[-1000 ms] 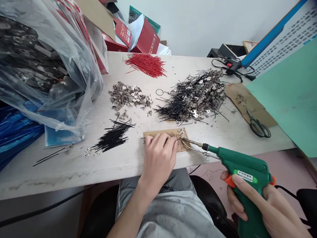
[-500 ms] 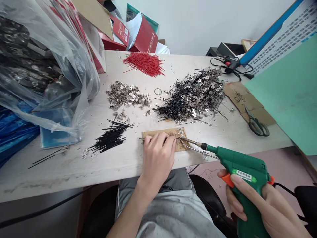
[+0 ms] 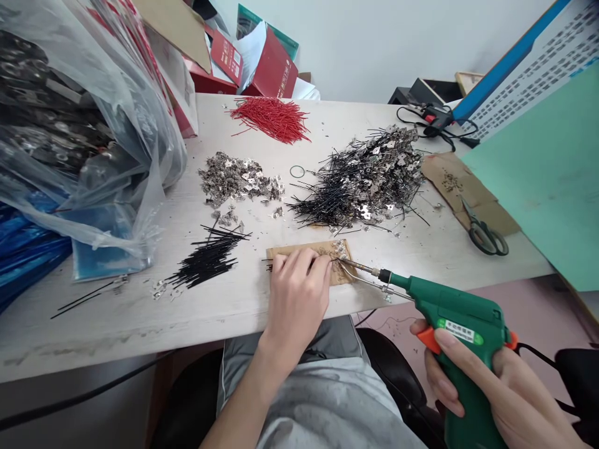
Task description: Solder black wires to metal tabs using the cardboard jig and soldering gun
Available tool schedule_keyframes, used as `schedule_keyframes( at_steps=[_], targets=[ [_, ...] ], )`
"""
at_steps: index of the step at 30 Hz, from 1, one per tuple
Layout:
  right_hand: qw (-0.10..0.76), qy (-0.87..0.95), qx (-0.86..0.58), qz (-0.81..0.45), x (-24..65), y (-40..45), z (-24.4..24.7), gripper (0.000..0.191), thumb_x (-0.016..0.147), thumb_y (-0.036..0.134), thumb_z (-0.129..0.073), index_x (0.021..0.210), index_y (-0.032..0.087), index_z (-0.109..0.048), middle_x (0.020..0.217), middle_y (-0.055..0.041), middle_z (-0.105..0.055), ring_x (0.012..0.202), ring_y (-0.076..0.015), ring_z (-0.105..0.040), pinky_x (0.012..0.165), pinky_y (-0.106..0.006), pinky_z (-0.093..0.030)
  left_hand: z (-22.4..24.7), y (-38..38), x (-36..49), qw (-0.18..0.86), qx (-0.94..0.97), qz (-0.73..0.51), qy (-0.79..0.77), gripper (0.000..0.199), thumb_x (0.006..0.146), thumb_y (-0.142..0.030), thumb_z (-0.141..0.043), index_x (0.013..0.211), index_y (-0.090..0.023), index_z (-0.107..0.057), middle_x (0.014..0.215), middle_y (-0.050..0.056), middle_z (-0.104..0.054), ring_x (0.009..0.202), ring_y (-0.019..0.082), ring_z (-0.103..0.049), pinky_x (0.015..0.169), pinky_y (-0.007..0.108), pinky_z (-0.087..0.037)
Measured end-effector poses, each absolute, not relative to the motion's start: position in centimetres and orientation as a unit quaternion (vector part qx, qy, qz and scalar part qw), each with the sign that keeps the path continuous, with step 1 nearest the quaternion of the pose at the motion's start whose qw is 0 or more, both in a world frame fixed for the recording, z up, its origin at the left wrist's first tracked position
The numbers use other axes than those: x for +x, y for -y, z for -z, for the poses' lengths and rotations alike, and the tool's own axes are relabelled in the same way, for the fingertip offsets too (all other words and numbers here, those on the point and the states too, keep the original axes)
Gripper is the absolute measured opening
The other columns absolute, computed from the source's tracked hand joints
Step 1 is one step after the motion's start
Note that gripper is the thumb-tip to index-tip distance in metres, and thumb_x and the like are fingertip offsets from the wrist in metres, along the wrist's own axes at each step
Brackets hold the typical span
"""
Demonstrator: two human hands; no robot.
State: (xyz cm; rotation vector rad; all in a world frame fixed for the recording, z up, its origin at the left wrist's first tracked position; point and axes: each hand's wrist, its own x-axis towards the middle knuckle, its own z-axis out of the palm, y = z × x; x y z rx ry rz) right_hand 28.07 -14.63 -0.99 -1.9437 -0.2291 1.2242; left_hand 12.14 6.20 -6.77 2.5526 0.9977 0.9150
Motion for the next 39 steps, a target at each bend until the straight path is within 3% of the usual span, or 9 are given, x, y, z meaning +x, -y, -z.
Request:
schedule_keyframes(
  at_steps=[7, 15, 22, 30, 34, 39],
  targets=[
    [0.440, 0.087, -0.765, -0.462, 27.6, 14.2, 1.6, 0.043, 0.090, 0.064, -0.069, 0.080, 0.023, -0.063, 0.063, -0.0014, -0.053, 0.057, -0.0170, -0.046, 0.056, -0.031, -0.046, 6.9, -6.2, 12.1, 0.123, 0.876, -0.316, -0.342, 0.013, 0.103, -0.014, -0.058, 0.099, -0.016, -0.070, 0.093, 0.004, -0.069, 0.088, 0.019, -0.063, 0.082, 0.037, -0.038],
    [0.404, 0.097, -0.835, -0.362, 24.5, 13.8, 2.6, 0.063, 0.075, 0.080, -0.072, 0.056, 0.022, -0.054, 0.053, -0.0059, -0.052, 0.047, -0.0177, -0.047, 0.041, -0.030, -0.037, 7.0, -6.1, 12.1, 0.122, 0.876, -0.317, -0.343, 0.015, 0.104, -0.016, -0.056, 0.098, -0.016, -0.069, 0.093, 0.004, -0.068, 0.087, 0.019, -0.062, 0.082, 0.038, -0.039],
    [0.499, 0.166, -0.809, -0.263, 22.2, 13.8, 7.4, 0.063, 0.088, 0.069, -0.068, 0.050, 0.021, -0.052, 0.051, -0.0058, -0.054, 0.047, -0.0160, -0.050, 0.048, -0.029, -0.043, 7.2, -6.1, 12.1, 0.117, 0.878, -0.312, -0.344, 0.014, 0.104, -0.016, -0.056, 0.100, -0.017, -0.069, 0.094, 0.004, -0.068, 0.088, 0.020, -0.062, 0.084, 0.039, -0.039],
    [0.593, 0.168, -0.756, -0.218, 21.5, 14.5, 11.0, 0.045, 0.092, 0.053, -0.074, 0.065, 0.021, -0.056, 0.054, -0.0017, -0.056, 0.050, -0.0161, -0.052, 0.056, -0.031, -0.044, 7.2, -6.1, 12.1, 0.118, 0.878, -0.311, -0.344, 0.015, 0.105, -0.017, -0.054, 0.100, -0.017, -0.068, 0.093, 0.004, -0.068, 0.088, 0.020, -0.063, 0.084, 0.039, -0.040],
    [0.630, 0.174, -0.738, -0.169, 22.5, 14.1, 9.1, 0.031, 0.088, 0.048, -0.079, 0.087, 0.022, -0.063, 0.055, 0.0004, -0.058, 0.050, -0.0189, -0.055, 0.056, -0.034, -0.047, 7.1, -6.1, 12.1, 0.116, 0.879, -0.310, -0.344, 0.014, 0.104, -0.014, -0.054, 0.100, -0.017, -0.067, 0.094, 0.004, -0.068, 0.088, 0.020, -0.063, 0.082, 0.038, -0.040],
    [0.691, 0.193, -0.685, -0.124, 27.3, 10.9, 5.2, 0.034, 0.085, 0.047, -0.080, 0.100, 0.022, -0.064, 0.069, -0.0014, -0.061, 0.055, -0.0194, -0.057, 0.052, -0.034, -0.050, 7.1, -6.1, 12.0, 0.112, 0.879, -0.307, -0.347, 0.015, 0.106, -0.016, -0.053, 0.101, -0.017, -0.067, 0.094, 0.004, -0.067, 0.088, 0.021, -0.064, 0.083, 0.038, -0.041]
  ],
)
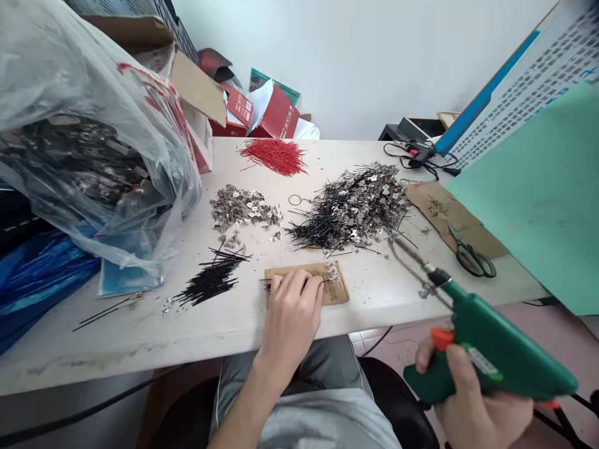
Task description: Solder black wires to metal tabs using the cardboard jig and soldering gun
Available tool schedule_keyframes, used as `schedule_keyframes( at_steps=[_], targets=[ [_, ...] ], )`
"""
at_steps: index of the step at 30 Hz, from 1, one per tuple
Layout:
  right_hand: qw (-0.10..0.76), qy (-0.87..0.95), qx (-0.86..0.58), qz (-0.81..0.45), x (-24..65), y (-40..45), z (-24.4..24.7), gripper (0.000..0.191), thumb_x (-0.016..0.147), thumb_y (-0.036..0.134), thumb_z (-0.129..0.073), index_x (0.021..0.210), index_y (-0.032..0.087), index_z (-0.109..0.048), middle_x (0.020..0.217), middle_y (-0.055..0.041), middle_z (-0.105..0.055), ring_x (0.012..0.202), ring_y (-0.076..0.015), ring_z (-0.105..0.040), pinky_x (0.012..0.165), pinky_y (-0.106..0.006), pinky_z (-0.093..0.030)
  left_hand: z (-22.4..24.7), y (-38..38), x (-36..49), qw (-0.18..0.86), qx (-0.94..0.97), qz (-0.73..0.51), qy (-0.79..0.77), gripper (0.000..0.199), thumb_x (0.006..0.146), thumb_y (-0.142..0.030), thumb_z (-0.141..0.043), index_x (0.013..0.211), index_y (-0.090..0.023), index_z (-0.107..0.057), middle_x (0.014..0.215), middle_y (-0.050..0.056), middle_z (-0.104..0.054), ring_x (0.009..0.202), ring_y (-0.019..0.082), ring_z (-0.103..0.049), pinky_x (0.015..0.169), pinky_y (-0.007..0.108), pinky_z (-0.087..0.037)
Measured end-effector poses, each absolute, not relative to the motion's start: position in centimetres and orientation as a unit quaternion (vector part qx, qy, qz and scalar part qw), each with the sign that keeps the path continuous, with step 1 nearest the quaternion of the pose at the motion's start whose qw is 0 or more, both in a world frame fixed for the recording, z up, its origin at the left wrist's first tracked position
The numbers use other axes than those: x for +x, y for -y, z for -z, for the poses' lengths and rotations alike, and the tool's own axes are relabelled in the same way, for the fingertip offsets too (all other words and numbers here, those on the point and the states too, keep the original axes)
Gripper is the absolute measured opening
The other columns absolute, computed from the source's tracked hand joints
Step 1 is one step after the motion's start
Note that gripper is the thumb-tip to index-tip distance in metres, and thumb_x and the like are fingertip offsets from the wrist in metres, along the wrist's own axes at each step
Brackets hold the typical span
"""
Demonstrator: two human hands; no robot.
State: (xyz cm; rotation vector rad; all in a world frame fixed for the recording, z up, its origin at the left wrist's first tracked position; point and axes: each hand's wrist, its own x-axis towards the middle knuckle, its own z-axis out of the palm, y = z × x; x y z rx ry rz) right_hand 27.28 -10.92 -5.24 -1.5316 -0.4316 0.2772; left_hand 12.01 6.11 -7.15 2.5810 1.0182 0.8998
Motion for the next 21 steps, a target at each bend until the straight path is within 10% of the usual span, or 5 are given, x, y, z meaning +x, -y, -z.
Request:
schedule_keyframes(
  at_steps=[21],
  targets=[
    [0.788, 0.090, -0.583, -0.178, 35.1, 6.4, 7.1, 0.047, 0.071, 0.048, -0.089, 0.098, 0.020, -0.063, 0.067, -0.0012, -0.059, 0.054, -0.0163, -0.053, 0.045, -0.026, -0.043, -1.6, -14.7, 20.0, 0.023, 0.867, -0.379, -0.321, 0.015, 0.103, -0.019, -0.060, 0.093, -0.020, -0.071, 0.094, 0.002, -0.072, 0.088, 0.019, -0.063, 0.083, 0.038, -0.038]
  ],
)
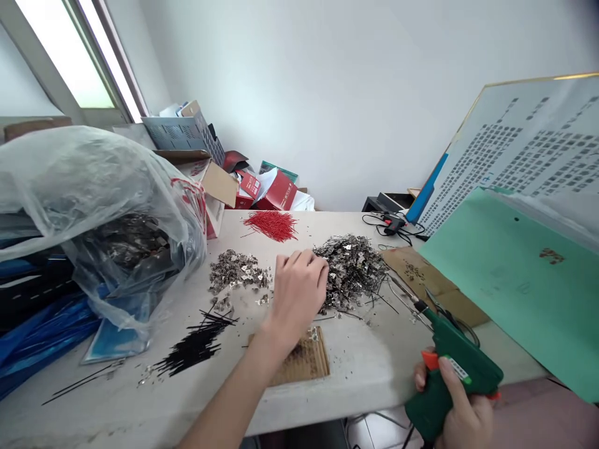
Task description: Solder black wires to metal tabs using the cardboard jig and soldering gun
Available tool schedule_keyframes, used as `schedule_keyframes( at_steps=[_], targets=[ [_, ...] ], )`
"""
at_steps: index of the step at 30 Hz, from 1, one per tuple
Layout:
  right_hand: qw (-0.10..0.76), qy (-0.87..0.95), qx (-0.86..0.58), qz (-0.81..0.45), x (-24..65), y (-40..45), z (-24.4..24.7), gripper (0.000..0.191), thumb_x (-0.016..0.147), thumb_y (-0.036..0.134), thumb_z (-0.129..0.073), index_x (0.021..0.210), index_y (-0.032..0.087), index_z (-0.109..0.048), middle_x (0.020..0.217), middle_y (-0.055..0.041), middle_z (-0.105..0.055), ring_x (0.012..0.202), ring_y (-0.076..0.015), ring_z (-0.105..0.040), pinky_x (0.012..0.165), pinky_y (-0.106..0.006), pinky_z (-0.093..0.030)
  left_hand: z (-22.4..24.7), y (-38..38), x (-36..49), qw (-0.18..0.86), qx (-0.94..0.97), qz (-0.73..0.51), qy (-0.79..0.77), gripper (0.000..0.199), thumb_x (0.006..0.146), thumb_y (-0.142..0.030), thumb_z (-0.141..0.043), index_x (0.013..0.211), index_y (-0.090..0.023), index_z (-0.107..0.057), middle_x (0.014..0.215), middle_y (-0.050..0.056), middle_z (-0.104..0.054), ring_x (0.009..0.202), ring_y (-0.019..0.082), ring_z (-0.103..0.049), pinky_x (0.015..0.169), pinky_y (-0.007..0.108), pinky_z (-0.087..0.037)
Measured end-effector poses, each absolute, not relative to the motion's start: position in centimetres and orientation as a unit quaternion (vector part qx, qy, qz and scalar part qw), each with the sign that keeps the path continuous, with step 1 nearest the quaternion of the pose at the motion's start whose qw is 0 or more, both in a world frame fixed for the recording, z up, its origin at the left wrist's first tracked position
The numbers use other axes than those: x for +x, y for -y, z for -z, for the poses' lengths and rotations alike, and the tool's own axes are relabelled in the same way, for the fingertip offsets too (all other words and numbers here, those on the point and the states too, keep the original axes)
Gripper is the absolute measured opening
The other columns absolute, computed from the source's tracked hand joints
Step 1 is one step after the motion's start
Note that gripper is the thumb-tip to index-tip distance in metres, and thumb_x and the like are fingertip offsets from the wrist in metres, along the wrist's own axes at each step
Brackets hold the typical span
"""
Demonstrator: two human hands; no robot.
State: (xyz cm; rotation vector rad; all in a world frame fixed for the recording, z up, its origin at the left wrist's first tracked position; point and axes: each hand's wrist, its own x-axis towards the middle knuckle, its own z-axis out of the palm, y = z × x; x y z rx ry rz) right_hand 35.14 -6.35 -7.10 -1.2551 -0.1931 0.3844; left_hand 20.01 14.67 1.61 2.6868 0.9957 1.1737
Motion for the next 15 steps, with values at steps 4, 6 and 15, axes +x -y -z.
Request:
schedule_keyframes(
  at_steps=[4, 6, 15],
  targets=[
    [0.786, 0.067, -0.586, -0.185, 35.1, 6.2, 6.7, 0.053, 0.067, 0.053, -0.090, 0.098, 0.020, -0.062, 0.063, -0.0022, -0.059, 0.054, -0.0177, -0.052, 0.045, -0.027, -0.044, -0.8, -17.5, 23.3, 0.017, 0.884, -0.326, -0.334, 0.018, 0.102, -0.019, -0.061, 0.091, -0.018, -0.074, 0.097, 0.005, -0.072, 0.093, 0.021, -0.064, 0.087, 0.040, -0.037],
    [0.783, 0.058, -0.589, -0.191, 35.2, 6.3, 6.7, 0.058, 0.065, 0.057, -0.090, 0.099, 0.020, -0.061, 0.062, -0.0027, -0.059, 0.054, -0.0186, -0.052, 0.043, -0.028, -0.044, -0.1, -17.9, 23.9, 0.023, 0.887, -0.321, -0.332, 0.018, 0.101, -0.019, -0.061, 0.091, -0.019, -0.076, 0.097, 0.006, -0.072, 0.095, 0.022, -0.064, 0.087, 0.040, -0.036],
    [0.789, 0.120, -0.575, -0.180, 35.7, 6.9, 7.5, 0.041, 0.076, 0.042, -0.088, 0.100, 0.019, -0.064, 0.080, -0.0023, -0.062, 0.059, -0.0153, -0.057, 0.049, -0.026, -0.046, -1.4, -17.1, 18.5, 0.090, 0.859, -0.362, -0.349, 0.014, 0.103, -0.022, -0.061, 0.107, -0.025, -0.074, 0.109, 0.001, -0.076, 0.105, 0.020, -0.067, 0.089, 0.038, -0.035]
  ],
)
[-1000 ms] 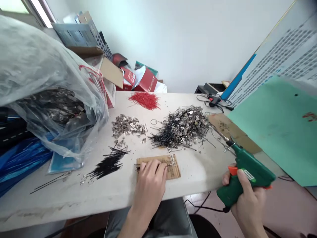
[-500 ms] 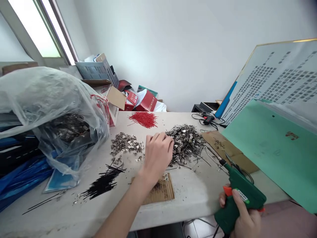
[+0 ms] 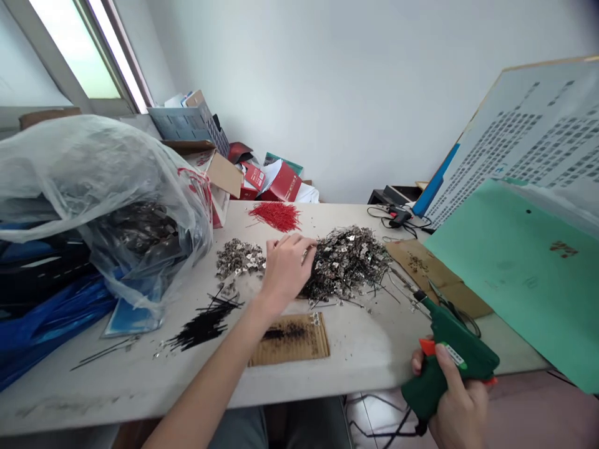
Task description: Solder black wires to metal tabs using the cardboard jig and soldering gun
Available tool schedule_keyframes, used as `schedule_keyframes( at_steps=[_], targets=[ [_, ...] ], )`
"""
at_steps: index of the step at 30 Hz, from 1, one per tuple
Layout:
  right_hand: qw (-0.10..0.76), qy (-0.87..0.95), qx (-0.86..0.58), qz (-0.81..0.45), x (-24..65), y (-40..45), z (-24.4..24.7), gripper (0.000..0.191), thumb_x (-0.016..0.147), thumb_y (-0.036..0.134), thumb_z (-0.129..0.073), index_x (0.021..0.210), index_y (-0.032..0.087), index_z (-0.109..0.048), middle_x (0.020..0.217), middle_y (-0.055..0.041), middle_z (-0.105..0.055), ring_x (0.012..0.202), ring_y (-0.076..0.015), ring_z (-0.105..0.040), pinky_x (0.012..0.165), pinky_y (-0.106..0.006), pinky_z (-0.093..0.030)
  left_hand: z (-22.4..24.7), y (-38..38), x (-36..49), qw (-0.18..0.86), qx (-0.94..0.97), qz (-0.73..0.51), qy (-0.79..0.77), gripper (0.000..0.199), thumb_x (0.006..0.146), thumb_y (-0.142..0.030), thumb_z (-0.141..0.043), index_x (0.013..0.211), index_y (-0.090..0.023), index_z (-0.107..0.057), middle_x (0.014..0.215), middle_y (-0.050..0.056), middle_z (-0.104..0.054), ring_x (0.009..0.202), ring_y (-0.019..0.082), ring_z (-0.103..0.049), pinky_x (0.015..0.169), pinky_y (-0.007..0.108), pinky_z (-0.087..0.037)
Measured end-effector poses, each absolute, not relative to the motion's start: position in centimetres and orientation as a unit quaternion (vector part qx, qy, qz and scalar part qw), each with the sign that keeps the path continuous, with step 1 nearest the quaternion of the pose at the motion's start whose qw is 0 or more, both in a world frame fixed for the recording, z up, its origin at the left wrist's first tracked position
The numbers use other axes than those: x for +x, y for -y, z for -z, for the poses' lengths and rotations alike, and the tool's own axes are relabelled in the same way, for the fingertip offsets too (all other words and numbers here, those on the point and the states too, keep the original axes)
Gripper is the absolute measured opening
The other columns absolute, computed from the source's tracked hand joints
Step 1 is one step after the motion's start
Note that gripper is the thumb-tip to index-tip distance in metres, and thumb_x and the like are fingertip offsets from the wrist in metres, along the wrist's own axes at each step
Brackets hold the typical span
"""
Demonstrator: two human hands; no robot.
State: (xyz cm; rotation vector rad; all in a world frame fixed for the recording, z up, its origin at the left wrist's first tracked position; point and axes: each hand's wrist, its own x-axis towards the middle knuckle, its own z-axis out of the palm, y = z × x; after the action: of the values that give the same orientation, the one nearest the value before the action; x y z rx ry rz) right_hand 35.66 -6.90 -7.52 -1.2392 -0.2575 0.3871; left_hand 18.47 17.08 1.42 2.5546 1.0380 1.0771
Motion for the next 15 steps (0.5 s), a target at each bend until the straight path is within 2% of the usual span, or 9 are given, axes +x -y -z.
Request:
schedule_keyframes(
  at_steps=[4, 9, 15],
  targets=[
    [0.785, 0.132, -0.582, -0.168, 35.5, 6.9, 7.3, 0.035, 0.079, 0.039, -0.086, 0.100, 0.020, -0.065, 0.082, -0.0007, -0.060, 0.058, -0.0145, -0.057, 0.051, -0.027, -0.047, -0.8, -14.7, 12.4, 0.130, 0.888, -0.298, -0.326, 0.011, 0.103, -0.025, -0.062, 0.099, -0.024, -0.071, 0.099, -0.003, -0.076, 0.089, 0.016, -0.068, 0.089, 0.037, -0.037],
    [0.779, 0.148, -0.591, -0.150, 35.3, 6.8, 7.1, 0.031, 0.082, 0.039, -0.084, 0.092, 0.018, -0.063, 0.079, -0.0012, -0.060, 0.057, -0.0143, -0.057, 0.052, -0.028, -0.047, 1.4, -11.9, 7.2, 0.016, 0.946, -0.201, -0.255, 0.017, 0.103, -0.026, -0.059, 0.091, -0.021, -0.069, 0.088, 0.000, -0.073, 0.085, 0.019, -0.063, 0.089, 0.042, -0.034],
    [0.780, 0.145, -0.594, -0.131, 35.2, 6.8, 7.2, 0.035, 0.081, 0.040, -0.085, 0.099, 0.019, -0.065, 0.087, -0.0004, -0.059, 0.057, -0.0138, -0.056, 0.052, -0.029, -0.047, 2.0, -11.7, 6.7, -0.053, 0.961, -0.158, -0.219, 0.020, 0.099, -0.018, -0.054, 0.083, -0.020, -0.067, 0.084, 0.002, -0.069, 0.083, 0.019, -0.060, 0.088, 0.043, -0.035]
  ],
)
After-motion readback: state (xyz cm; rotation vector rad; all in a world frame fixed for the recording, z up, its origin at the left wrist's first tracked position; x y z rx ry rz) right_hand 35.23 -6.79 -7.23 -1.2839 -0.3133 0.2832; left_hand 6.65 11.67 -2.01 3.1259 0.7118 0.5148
